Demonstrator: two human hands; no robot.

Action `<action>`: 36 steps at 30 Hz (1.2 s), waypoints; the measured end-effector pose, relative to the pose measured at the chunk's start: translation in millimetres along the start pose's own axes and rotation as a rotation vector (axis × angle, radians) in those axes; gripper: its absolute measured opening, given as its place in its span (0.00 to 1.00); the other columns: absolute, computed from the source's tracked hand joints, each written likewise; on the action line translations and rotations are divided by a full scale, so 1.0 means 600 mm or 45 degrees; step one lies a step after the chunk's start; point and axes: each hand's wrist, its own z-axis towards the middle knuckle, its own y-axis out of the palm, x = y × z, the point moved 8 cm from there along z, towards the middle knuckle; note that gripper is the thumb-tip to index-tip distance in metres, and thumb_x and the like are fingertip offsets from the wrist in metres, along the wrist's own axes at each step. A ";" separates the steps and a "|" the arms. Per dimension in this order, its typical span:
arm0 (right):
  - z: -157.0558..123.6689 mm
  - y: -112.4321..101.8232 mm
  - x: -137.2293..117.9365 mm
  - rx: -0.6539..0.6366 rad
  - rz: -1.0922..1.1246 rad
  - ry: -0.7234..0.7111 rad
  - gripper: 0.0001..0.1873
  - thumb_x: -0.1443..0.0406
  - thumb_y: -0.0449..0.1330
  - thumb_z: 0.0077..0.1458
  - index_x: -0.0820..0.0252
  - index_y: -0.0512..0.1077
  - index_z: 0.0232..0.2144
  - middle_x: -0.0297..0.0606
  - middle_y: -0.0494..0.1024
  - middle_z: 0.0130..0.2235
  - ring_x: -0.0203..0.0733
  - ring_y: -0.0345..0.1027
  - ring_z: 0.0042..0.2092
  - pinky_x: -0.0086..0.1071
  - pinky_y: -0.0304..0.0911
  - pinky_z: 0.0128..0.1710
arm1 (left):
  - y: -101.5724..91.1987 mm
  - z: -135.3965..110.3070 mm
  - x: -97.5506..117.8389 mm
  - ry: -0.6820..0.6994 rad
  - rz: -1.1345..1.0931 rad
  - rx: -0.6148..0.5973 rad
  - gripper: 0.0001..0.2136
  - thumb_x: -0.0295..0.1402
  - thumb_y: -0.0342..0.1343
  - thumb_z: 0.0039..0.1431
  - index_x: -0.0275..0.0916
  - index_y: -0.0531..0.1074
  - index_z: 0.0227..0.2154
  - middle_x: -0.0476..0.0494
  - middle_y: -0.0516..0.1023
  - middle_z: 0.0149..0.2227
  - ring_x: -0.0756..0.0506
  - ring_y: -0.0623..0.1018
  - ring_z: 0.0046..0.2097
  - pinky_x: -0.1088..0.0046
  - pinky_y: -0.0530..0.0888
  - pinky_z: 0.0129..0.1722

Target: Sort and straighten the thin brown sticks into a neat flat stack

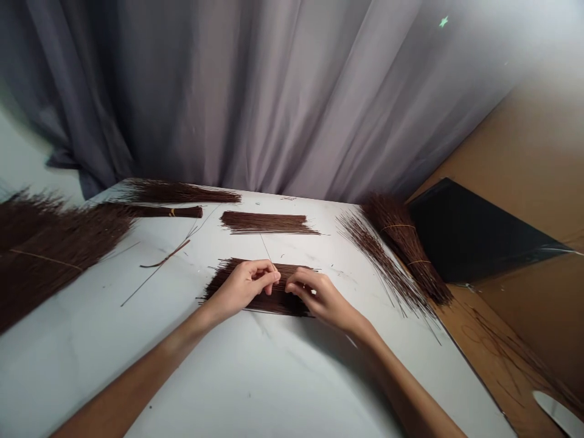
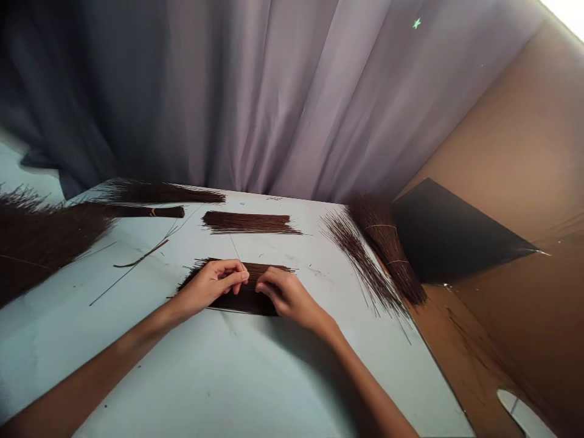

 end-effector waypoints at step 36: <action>-0.009 -0.067 -0.041 0.080 -0.720 -0.164 0.08 0.66 0.54 0.70 0.58 0.73 0.44 0.39 0.75 0.40 0.42 0.64 0.40 0.38 0.59 0.44 | -0.007 -0.004 -0.021 -0.187 -0.098 -0.075 0.15 0.46 0.61 0.61 0.37 0.76 0.33 0.46 0.80 0.28 0.53 0.67 0.21 0.82 0.55 0.13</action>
